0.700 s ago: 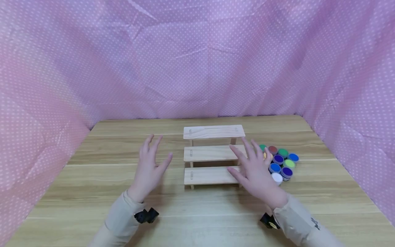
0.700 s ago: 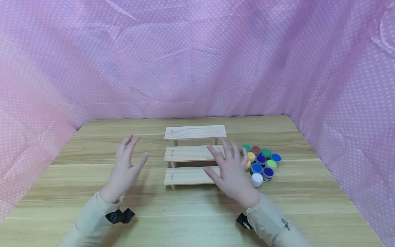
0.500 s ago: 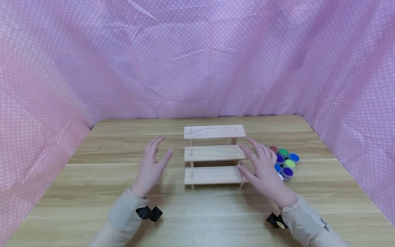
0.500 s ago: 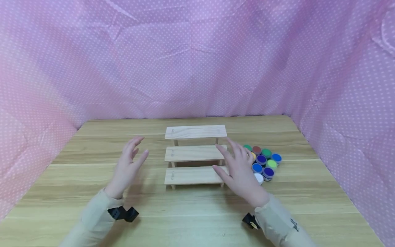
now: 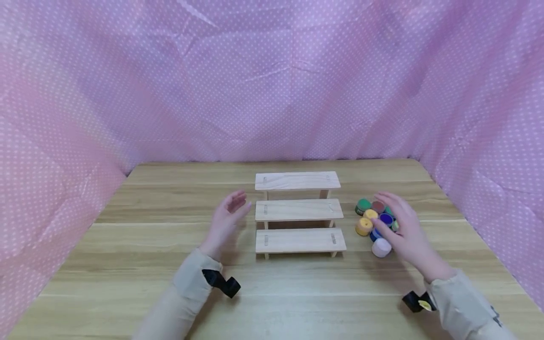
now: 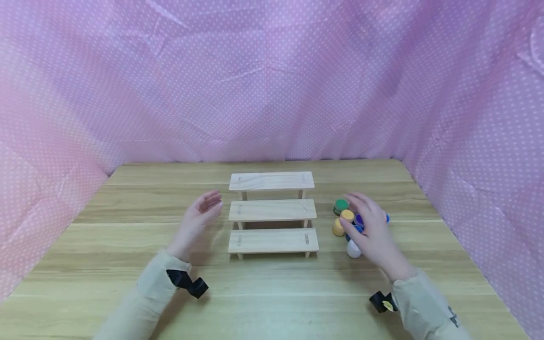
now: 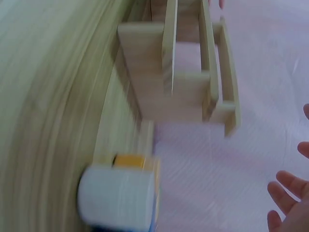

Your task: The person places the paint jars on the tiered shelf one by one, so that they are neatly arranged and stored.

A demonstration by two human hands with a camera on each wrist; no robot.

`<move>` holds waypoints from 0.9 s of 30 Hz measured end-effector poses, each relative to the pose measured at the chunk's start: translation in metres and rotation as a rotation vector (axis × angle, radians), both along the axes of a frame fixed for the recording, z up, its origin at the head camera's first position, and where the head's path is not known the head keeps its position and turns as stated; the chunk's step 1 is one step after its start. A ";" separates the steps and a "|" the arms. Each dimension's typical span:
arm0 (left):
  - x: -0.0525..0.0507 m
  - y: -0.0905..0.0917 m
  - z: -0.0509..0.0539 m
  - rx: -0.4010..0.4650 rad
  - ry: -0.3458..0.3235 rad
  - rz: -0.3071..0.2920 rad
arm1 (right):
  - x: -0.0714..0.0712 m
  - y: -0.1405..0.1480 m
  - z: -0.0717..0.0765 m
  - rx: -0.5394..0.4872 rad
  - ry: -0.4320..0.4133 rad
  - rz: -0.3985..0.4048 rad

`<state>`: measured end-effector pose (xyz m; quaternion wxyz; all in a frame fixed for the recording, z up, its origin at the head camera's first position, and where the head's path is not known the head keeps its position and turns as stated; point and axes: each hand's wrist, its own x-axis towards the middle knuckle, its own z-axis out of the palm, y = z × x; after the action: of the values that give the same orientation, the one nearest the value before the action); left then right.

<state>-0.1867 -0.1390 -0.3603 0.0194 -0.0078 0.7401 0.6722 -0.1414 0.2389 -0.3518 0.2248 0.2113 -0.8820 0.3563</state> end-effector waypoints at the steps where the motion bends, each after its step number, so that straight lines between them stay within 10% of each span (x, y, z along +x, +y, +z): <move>1: -0.001 0.002 -0.002 0.048 -0.023 -0.004 | 0.000 0.005 0.000 0.002 -0.016 -0.011; 7: -0.003 0.012 -0.013 0.247 -0.126 -0.037 | -0.003 0.034 -0.005 0.044 -0.111 -0.079; 27: -0.005 0.022 -0.027 0.207 -0.134 -0.043 | -0.023 0.100 -0.031 0.090 -0.308 -0.151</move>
<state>-0.1913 -0.1167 -0.3871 0.0840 -0.0347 0.6639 0.7423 -0.1641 0.3392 -0.3830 0.1032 0.0972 -0.9344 0.3268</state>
